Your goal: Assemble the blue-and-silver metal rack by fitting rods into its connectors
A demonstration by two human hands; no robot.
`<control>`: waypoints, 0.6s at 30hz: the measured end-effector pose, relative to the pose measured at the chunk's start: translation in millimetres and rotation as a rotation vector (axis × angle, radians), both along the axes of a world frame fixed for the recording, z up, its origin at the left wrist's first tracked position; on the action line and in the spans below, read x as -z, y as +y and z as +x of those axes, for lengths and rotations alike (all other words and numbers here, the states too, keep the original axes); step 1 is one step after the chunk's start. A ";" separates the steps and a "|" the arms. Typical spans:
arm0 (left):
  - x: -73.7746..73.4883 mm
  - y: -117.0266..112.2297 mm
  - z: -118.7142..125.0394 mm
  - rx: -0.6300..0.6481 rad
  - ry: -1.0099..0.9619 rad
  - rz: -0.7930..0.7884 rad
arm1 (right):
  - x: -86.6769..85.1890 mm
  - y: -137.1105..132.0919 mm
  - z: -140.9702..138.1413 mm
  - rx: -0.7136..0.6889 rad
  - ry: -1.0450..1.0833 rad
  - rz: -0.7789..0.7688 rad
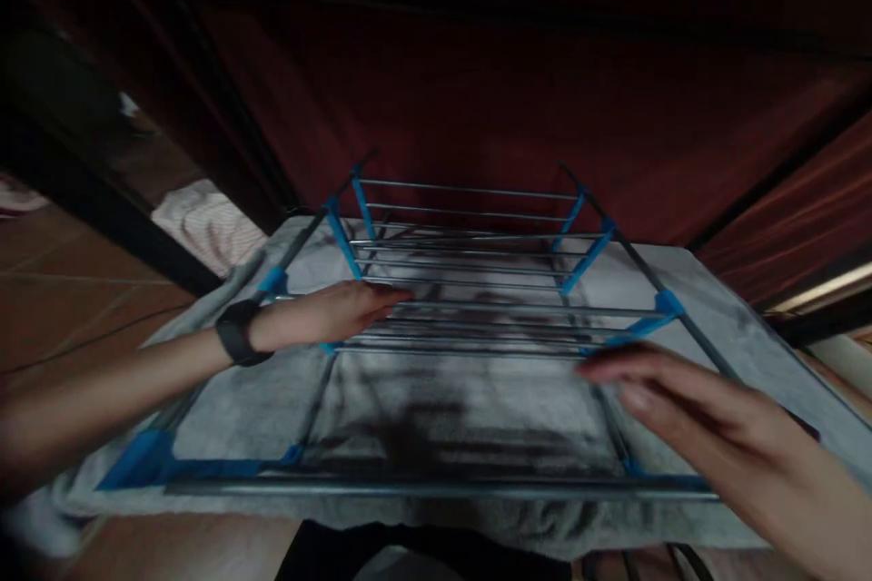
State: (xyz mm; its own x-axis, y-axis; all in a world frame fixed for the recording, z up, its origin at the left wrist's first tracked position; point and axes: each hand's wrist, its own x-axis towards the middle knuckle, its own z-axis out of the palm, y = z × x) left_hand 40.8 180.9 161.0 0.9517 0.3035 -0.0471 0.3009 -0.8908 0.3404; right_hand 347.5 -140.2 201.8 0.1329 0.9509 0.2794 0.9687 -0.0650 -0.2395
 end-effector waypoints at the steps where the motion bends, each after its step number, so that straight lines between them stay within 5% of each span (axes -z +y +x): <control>1: -2.3 -1.1 0.2 0.001 -0.002 -0.004 | 3.7 33.3 -3.3 -0.072 0.065 0.021; 4: -6.8 -2.8 1.8 0.021 0.001 -0.010 | 29.3 125.3 -21.8 -0.325 0.050 -0.004; 7: -7.8 -2.1 5.2 0.064 0.019 -0.005 | 59.2 179.9 -39.1 -0.403 -0.111 -0.112; 13: -29.0 14.2 -7.3 0.125 -0.026 -0.036 | 83.3 193.7 -47.1 -0.423 -0.289 -0.073; 15: -39.7 26.2 -26.1 -0.013 -0.220 -0.098 | 83.1 191.3 -45.4 -0.445 -0.303 -0.014; 18: -40.5 44.5 -62.2 -0.427 -0.609 -0.262 | 82.2 190.7 -43.8 -0.449 -0.337 0.036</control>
